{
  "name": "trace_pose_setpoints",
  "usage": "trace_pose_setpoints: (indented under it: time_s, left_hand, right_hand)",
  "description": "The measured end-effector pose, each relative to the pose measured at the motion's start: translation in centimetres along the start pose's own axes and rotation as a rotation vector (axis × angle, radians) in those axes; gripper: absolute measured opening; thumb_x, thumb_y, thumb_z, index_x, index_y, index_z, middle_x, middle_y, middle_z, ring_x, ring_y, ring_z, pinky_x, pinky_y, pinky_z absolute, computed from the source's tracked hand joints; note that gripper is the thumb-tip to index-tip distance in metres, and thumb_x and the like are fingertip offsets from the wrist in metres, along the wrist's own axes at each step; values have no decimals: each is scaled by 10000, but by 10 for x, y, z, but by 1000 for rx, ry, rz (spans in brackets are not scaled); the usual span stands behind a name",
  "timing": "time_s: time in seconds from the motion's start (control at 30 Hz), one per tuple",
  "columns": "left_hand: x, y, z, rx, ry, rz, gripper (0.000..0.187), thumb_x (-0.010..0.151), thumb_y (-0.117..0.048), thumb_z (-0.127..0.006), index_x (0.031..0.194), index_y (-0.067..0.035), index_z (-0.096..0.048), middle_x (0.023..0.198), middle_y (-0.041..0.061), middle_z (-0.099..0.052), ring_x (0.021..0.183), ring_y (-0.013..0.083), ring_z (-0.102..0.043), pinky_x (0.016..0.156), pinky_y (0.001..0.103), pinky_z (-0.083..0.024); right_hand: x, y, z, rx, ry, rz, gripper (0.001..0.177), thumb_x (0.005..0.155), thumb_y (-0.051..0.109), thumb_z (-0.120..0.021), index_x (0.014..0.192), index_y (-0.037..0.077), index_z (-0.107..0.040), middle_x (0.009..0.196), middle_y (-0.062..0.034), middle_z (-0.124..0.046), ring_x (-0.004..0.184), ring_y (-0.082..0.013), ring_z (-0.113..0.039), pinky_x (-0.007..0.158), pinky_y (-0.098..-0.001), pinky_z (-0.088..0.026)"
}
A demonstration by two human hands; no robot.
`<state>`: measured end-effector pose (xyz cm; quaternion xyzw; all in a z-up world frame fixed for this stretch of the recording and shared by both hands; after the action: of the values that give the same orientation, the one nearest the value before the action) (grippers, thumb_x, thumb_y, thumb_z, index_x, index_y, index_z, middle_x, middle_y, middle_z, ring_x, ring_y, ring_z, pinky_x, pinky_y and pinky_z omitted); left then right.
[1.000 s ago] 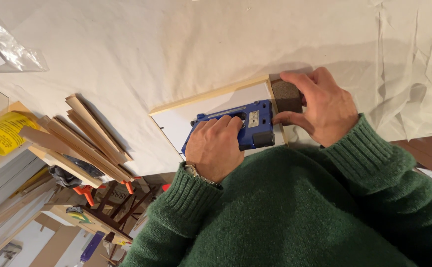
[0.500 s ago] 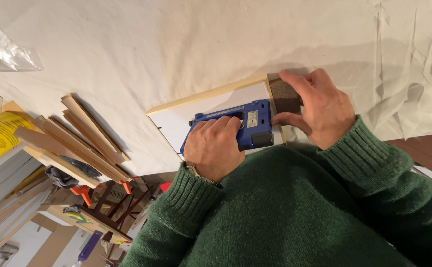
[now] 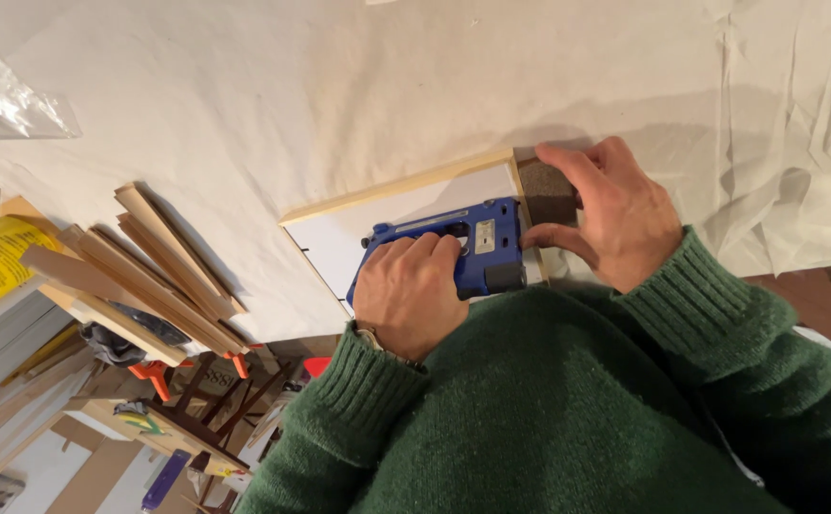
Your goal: Placing artwork into wooden frames and securing the backing using a staple gun.
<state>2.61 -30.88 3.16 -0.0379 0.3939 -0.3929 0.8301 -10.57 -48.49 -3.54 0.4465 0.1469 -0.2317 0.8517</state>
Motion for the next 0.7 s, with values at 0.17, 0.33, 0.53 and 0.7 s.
trace_pose_setpoints:
  time_s: [0.17,0.33,0.53,0.7]
  left_hand:
    - [-12,-1,-6,-6,-77,-34,158,786,-196,-680,866,-61,-682,792,94,-692,781,301,-691,775,447,-541]
    - [-35,-3,-26,-26,-97,-62,194,755,-216,-703,857,-54,-673,801,102,-692,796,310,-690,769,453,-537]
    - [-58,-6,-48,-15,-58,-95,168,732,-160,-698,867,-64,-664,810,94,-687,815,308,-686,784,456,-534]
    - [-65,-10,-57,12,-67,-86,154,734,-137,-677,871,-68,-665,806,90,-689,808,309,-686,779,458,-534]
  right_hand:
    - [-13,4,-1,26,35,22,833,729,430,-863,1437,121,-548,1156,-156,-561,908,-327,-636,764,-443,-549]
    - [-44,4,-15,27,27,-15,822,695,288,-879,1430,127,-549,1189,-164,-537,969,-348,-633,798,-446,-544]
    - [-80,1,-33,30,15,-32,873,693,166,-874,1473,103,-487,1224,-194,-500,1073,-369,-599,880,-455,-528]
    - [-92,1,-42,35,-34,-11,923,709,131,-862,1530,86,-442,1244,-199,-489,1111,-361,-587,922,-453,-523]
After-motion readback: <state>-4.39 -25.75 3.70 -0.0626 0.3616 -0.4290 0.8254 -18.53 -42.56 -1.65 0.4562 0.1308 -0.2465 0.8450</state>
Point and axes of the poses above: each hand's wrist, its own x-axis towards the middle knuckle, its own z-axis out of the back of the hand, y = z × x, the point moved 2 cm from there along x, towards the middle knuckle
